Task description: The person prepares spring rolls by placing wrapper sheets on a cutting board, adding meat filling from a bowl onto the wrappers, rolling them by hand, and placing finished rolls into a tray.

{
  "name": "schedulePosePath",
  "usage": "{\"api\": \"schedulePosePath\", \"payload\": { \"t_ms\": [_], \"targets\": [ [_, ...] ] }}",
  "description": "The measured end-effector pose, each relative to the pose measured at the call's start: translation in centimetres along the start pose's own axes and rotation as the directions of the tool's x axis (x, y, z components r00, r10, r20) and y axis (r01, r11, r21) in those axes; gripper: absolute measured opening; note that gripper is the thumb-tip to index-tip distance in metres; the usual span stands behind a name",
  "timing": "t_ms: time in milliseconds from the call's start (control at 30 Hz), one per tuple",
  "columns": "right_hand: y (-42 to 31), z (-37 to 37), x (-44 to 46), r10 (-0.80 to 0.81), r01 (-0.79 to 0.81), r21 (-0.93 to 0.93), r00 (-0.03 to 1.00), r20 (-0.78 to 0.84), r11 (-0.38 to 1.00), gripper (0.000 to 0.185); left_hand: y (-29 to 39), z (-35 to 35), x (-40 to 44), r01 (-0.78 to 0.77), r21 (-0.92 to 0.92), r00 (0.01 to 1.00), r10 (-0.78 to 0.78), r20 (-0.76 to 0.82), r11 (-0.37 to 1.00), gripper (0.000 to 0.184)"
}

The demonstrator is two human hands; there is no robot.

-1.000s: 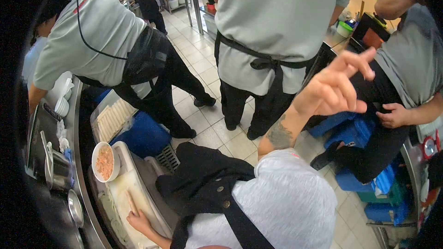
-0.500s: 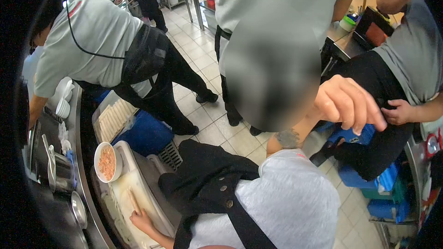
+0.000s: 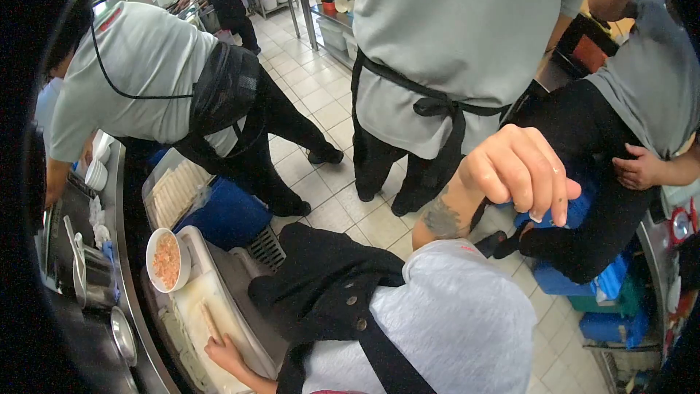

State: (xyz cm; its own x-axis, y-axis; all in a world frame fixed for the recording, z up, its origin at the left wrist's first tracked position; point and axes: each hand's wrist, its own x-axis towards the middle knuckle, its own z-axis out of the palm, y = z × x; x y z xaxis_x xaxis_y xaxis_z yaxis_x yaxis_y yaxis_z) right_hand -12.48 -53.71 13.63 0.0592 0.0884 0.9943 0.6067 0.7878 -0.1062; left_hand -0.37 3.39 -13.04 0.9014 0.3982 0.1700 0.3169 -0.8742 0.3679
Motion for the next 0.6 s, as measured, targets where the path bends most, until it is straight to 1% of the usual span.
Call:
{"api": "schedulePosePath", "payload": {
  "t_ms": [100, 200, 300, 333, 367, 400, 433, 467, 500, 533, 567, 600],
  "targets": [
    [0.1, -0.2, 0.1, 0.044, -0.043, -0.041, 0.999, 0.020, 0.998, 0.010, 0.0, 0.0, -0.1, -0.051, 0.018, 0.998, 0.052, -0.025, 0.999, 0.047],
    [0.6, -0.7, 0.6, 0.127, -0.120, -0.107, 0.990, 0.061, 0.987, 0.011, 0.0, 0.3, -0.5, -0.039, 0.003, 0.998, 0.039, -0.049, 0.999, 0.048],
    [2.8, -1.7, 1.2, 0.186, -0.178, -0.082, 0.978, 0.099, 0.981, 0.011, -0.4, 0.6, -0.3, -0.038, -0.035, 0.998, 0.036, -0.051, 0.999, 0.053],
    [3.9, -2.2, 1.3, 0.197, -0.194, -0.047, 0.976, 0.094, 0.980, 0.012, 0.3, 0.1, -0.5, 0.000, -0.043, 0.999, -0.002, -0.035, 0.999, 0.055],
    [5.1, -2.5, 1.4, 0.208, -0.208, -0.003, 0.976, 0.067, 0.978, 0.012, -0.3, 0.6, -0.2, 0.024, -0.025, 1.000, -0.024, 0.013, 0.999, 0.057],
    [6.8, -3.1, 1.4, 0.247, -0.248, 0.077, 0.969, 0.017, 0.966, 0.020, -0.4, 0.6, -0.4, 0.072, -0.058, 0.997, -0.070, 0.044, 0.996, 0.063],
    [8.5, -3.8, 1.0, 0.248, -0.241, 0.124, 0.968, -0.042, 0.963, 0.018, -0.1, 0.7, -0.8, 0.056, -0.062, 0.998, -0.056, -0.004, 0.997, 0.070],
    [9.3, -2.9, 1.0, 0.254, -0.235, 0.192, 0.964, -0.078, 0.953, 0.019, -0.8, 0.4, -2.1, 0.037, -0.151, 0.995, -0.051, -0.087, 0.988, 0.076],
    [11.2, -3.7, 0.7, 0.262, -0.226, 0.275, 0.959, -0.102, 0.934, 0.016, 0.0, -1.2, -2.3, 0.043, -0.191, 0.992, -0.064, -0.106, 0.981, 0.077],
    [13.0, -4.8, 0.2, 0.288, -0.239, 0.364, 0.954, -0.084, 0.900, 0.016, 0.3, -1.9, -2.9, 0.029, -0.244, 0.983, -0.072, -0.169, 0.969, 0.078],
    [15.0, -5.5, -0.2, 0.317, -0.246, 0.451, 0.944, -0.088, 0.858, 0.016, -0.4, -2.2, -3.5, -0.003, -0.223, 0.967, -0.054, -0.248, 0.975, 0.072],
    [17.1, -6.0, -0.6, 0.356, -0.255, 0.521, 0.929, -0.102, 0.814, 0.016, -0.6, -4.1, -4.4, -0.016, -0.270, 0.967, -0.054, -0.250, 0.963, 0.063]
  ]
}}
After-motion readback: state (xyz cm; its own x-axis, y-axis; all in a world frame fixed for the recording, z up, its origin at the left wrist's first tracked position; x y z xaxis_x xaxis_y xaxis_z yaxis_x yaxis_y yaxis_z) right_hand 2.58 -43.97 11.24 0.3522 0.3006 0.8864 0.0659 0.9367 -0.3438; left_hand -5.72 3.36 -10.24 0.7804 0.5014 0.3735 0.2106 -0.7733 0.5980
